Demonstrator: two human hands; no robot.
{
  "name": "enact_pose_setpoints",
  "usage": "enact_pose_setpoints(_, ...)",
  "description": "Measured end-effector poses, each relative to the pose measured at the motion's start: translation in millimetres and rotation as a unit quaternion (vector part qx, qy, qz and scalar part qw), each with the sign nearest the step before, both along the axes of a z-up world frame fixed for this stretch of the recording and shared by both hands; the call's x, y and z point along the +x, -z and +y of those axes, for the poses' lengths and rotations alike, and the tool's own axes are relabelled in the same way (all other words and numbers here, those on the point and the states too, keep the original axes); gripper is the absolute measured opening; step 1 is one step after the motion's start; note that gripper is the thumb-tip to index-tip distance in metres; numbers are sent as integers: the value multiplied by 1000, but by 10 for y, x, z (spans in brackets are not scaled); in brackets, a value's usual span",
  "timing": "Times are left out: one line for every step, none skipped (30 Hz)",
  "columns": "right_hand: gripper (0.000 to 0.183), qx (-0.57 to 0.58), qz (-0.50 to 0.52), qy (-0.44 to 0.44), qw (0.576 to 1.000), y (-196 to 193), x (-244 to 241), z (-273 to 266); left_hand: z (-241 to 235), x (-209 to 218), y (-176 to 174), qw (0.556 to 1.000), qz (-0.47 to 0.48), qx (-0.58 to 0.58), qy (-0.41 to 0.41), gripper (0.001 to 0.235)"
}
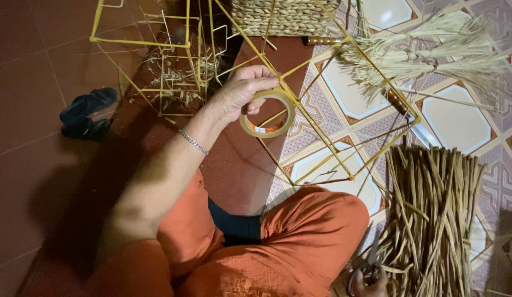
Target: The person sits on the floor and weaves thin bamboo strips into a yellow wire basket frame. They use scissors to trim excess strips and a knife to split bamboo pieces, securing them with tape at the joints.
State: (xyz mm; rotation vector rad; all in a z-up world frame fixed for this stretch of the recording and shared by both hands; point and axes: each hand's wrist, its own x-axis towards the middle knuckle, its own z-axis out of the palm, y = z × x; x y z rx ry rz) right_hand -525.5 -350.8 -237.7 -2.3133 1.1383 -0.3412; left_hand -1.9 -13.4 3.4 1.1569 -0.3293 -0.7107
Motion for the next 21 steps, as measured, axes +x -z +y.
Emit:
enact_pose_setpoints(86, -6, 10, -21, 1000, 33, -51, 61, 6, -19, -14, 1000, -12, 20, 1, 15)
enact_pose_setpoints(84, -12, 21, -43, 999, 52, -93, 139, 8, -39, -29, 999, -23, 40, 2, 14)
enact_pose_setpoints(79, -69, 34, -26, 997, 61, -115, 216, 6, -46, -49, 999, -22, 44, 6, 14)
enact_pose_setpoints(74, -127, 47, -9, 991, 65, -139, 304, 7, -51, -70, 999, -20, 47, 10, 13)
enact_pose_setpoints(69, -183, 60, 7, 981, 61, -155, 371, 14, -62, -88, 998, -20, 51, 14, 13)
enact_pose_setpoints(71, -166, 118, 17, 979, 37, -156, 402, 26, -75, -100, 998, -30, 53, 15, 13)
enact_pose_setpoints(72, -148, 176, 28, 973, -9, -144, 409, 34, -86, -105, 998, -39, 55, 17, 14)
enact_pose_setpoints(74, -130, 233, 40, 963, -81, -113, 381, 36, -96, -105, 997, -48, 57, 19, 14)
enact_pose_setpoints(70, -95, 289, 38, 952, -169, -36, 313, 32, -102, -104, 995, -58, 80, 18, 14)
enact_pose_setpoints(65, -60, 344, 37, 937, -273, 67, 239, 29, -111, -96, 992, -68, 102, 17, 13)
enact_pose_setpoints(61, -23, 397, 35, 917, -401, 166, 183, 36, -123, -77, 989, -76, 126, 16, 13)
enact_pose_setpoints(56, -1, 392, 46, 919, -545, 260, 164, 35, -134, -52, 986, -91, 136, 23, 14)
enact_pose_setpoints(52, 20, 386, 56, 921, -694, 369, 181, 26, -139, -21, 983, -107, 146, 30, 15)
enact_pose_setpoints(48, 40, 380, 66, 922, -848, 479, 234, 24, -137, 12, 979, -122, 156, 37, 15)
enact_pose_setpoints(49, 18, 318, 45, 947, -1008, 597, 302, 32, -124, 45, 974, -134, 179, 39, 16)
enact_pose_setpoints(50, -5, 256, 22, 967, -1156, 731, 395, 43, -108, 84, 968, -146, 201, 41, 17)
enact_pose_setpoints(50, 44, 100, -10, 994, -1280, 901, 506, 57, -91, 131, 961, -157, 224, 42, 18)
enact_pose_setpoints(50, 92, -60, -41, 993, -1401, 1071, 615, 61, -78, 183, 954, -178, 237, 40, 18)
enact_pose_setpoints(51, 107, -127, -89, 982, -1514, 1258, 704, 73, -58, 233, 946, -201, 250, 35, 19)
enact_pose_setpoints(52, 122, -192, -136, 964, -1621, 1436, 787, 89, -32, 280, 938, -224, 263, 30, 20)
enact_pose_setpoints(53, 137, -256, -184, 939, -1720, 1611, 856, 92, -8, 326, 923, -287, 255, 17, 21)
